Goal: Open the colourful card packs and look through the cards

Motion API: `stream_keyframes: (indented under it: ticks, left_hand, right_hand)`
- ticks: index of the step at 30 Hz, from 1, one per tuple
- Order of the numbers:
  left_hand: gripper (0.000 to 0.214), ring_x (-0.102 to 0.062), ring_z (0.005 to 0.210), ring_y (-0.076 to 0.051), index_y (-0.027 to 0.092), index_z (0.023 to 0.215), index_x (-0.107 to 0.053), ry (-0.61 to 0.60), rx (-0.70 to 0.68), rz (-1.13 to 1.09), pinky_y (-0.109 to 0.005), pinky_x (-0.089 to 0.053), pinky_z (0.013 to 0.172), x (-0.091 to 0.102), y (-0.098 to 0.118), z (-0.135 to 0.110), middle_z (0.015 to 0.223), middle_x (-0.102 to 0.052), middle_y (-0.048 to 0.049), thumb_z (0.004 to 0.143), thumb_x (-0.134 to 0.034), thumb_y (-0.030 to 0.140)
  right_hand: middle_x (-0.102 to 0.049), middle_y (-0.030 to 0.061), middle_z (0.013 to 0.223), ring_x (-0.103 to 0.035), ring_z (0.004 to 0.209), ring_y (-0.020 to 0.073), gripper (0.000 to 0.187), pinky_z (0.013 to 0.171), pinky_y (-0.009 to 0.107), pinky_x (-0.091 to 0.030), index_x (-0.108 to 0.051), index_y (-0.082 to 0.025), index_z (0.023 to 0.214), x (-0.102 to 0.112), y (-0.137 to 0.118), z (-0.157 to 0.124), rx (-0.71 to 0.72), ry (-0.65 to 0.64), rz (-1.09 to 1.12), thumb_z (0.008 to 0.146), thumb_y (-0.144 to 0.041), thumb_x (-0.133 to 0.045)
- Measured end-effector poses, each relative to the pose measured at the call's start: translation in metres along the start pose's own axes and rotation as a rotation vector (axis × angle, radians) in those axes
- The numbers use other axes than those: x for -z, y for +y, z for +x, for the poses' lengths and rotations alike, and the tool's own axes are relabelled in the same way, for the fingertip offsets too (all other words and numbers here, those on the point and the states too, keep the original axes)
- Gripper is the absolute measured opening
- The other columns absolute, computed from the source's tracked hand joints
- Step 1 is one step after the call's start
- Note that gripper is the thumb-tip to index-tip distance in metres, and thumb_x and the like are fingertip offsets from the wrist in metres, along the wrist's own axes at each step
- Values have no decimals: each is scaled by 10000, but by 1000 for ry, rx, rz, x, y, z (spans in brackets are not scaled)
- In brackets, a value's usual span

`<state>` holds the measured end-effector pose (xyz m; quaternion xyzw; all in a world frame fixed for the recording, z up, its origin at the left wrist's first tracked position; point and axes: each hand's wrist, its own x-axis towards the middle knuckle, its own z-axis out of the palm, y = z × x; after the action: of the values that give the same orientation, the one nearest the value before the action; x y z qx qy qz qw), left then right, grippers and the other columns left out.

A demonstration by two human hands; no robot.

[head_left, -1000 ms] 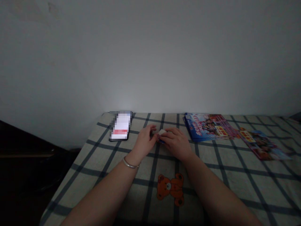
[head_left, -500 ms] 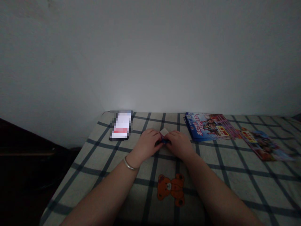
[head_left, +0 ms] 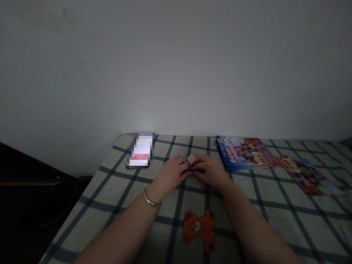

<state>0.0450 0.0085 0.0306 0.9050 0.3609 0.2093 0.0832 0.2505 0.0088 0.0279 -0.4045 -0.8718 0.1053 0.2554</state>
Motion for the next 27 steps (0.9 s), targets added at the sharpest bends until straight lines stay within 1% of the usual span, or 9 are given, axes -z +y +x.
stream_keyframes:
  ticks: [4, 8, 12, 19, 24, 27]
  left_hand:
    - [102, -529, 1033, -222, 191, 929, -635, 7, 6, -9, -391, -463, 918, 0, 1, 0, 1014, -618, -51, 876, -601, 271]
    - [109, -532, 1019, -224, 187, 952, -624, -1, 33, -7, -391, -468, 918, 0, 3, 0, 1011, -620, -49, 855, -622, 234]
    - [93, -535, 1017, -220, 189, 935, -625, 0, 40, -15, -394, -469, 917, 0, 2, 0, 997, -619, -50, 851, -623, 230]
    - [104, -535, 1042, -223, 200, 954, -630, 5, 41, -40, -396, -463, 934, -2, 0, -1, 1025, -623, -51, 864, -612, 247]
    - [105, -556, 991, -215, 189, 962, -638, 33, 86, -54, -379, -473, 907, -2, 1, 0, 981, -644, -50, 880, -572, 201]
    - [113, -571, 962, -219, 186, 952, -650, 56, 122, -59, -384, -484, 885, -3, 1, 0, 962, -656, -58, 888, -558, 203]
  right_hand:
    - [-699, 16, 969, -611, 934, 184, 83, 873, 359, -463, -727, -244, 836, -1, -2, -1, -39, 22, 34, 760, -211, -721]
    - [-697, 24, 980, -604, 954, 192, 99, 870, 359, -471, -707, -232, 829, -2, -6, -2, -47, 26, 12, 743, -187, -722]
    - [-694, 33, 981, -603, 957, 193, 61, 865, 360, -474, -703, -229, 808, -1, -7, -1, -31, 20, -14, 757, -197, -712]
    - [-698, 27, 968, -610, 936, 183, 14, 866, 354, -467, -711, -233, 793, 3, -8, 0, -22, 14, 41, 789, -230, -698]
    - [-701, 18, 918, -608, 922, 187, 77, 853, 339, -462, -677, -220, 875, 2, -10, 0, -88, 25, 52, 803, -192, -666]
    - [-697, 28, 872, -613, 888, 197, 68, 813, 337, -464, -671, -218, 885, -2, -11, 0, -167, 33, 6, 852, -232, -614]
